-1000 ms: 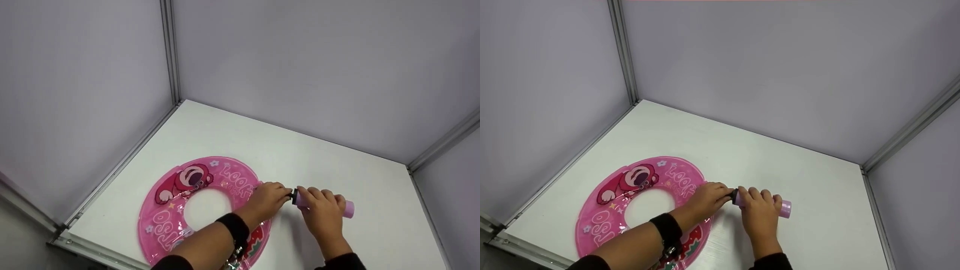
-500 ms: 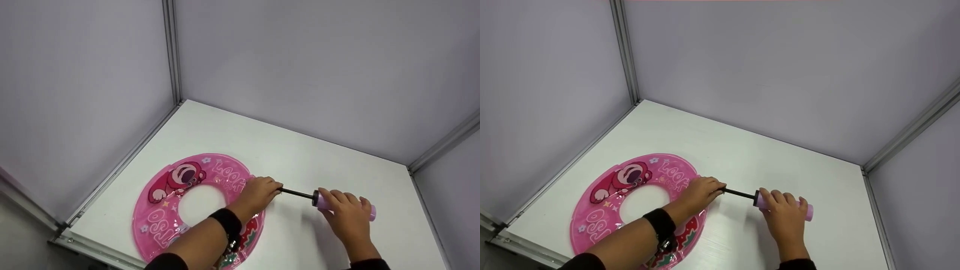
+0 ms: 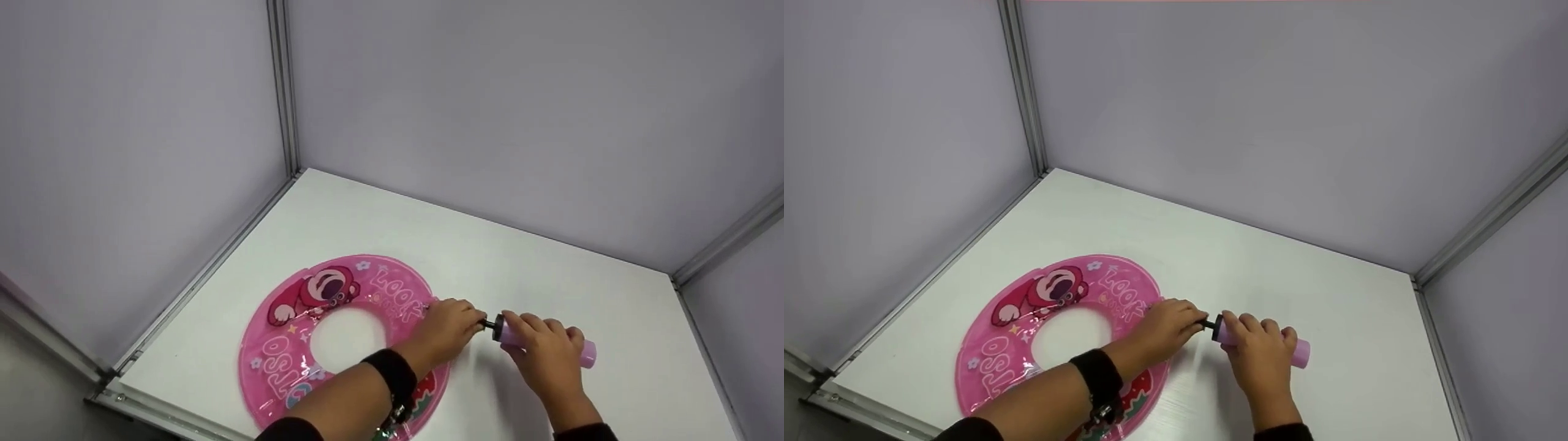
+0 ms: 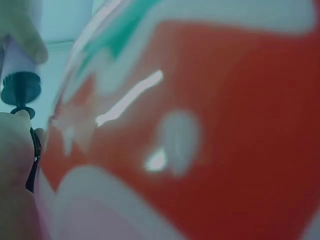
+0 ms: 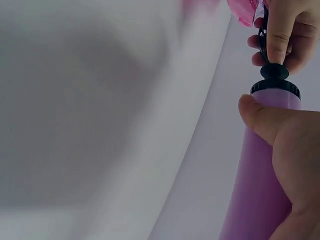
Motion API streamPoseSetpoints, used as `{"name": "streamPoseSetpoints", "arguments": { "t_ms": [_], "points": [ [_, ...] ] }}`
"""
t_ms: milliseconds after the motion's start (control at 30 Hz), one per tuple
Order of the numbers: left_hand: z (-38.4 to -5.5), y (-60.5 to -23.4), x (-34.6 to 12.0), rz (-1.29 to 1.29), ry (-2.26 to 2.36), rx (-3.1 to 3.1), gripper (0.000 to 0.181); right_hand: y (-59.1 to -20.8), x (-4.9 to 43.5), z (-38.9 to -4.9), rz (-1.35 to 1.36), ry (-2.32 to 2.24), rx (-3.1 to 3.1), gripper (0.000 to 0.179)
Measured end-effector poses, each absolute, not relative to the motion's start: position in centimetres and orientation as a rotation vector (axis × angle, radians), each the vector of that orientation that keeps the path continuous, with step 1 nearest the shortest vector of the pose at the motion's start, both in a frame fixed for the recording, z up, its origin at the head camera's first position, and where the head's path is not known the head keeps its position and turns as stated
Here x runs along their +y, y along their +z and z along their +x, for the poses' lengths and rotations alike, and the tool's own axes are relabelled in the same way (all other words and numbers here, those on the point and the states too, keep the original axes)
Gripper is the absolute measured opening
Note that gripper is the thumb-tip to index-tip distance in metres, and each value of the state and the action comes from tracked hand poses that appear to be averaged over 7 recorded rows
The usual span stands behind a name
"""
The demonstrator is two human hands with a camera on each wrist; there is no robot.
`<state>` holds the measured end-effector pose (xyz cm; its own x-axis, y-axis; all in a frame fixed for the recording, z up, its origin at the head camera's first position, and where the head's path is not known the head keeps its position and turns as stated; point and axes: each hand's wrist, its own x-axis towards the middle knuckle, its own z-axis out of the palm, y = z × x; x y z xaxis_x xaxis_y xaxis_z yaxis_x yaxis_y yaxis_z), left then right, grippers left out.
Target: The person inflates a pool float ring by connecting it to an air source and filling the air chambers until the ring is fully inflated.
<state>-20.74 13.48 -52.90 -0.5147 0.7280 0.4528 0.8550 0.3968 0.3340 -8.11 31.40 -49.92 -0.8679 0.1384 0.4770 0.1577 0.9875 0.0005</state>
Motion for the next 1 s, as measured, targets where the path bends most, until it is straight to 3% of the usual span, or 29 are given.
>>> {"name": "streamPoseSetpoints", "arguments": {
  "t_ms": [300,767,1000],
  "points": [
    [-20.7,-52.8,14.0,-1.444,-0.773,-2.467,0.027,-49.6,31.7,-7.6,-0.229,-0.057,-2.734,0.064],
    [-22.5,-53.2,12.9,-1.371,-0.904,-2.429,0.024,-47.2,39.0,-3.8,-0.213,-0.138,-2.707,0.070],
    [-21.4,-53.6,13.8,-1.449,-0.876,-2.417,0.028,-47.8,34.2,-5.8,-0.212,-0.134,-2.745,0.064]
  ]
}}
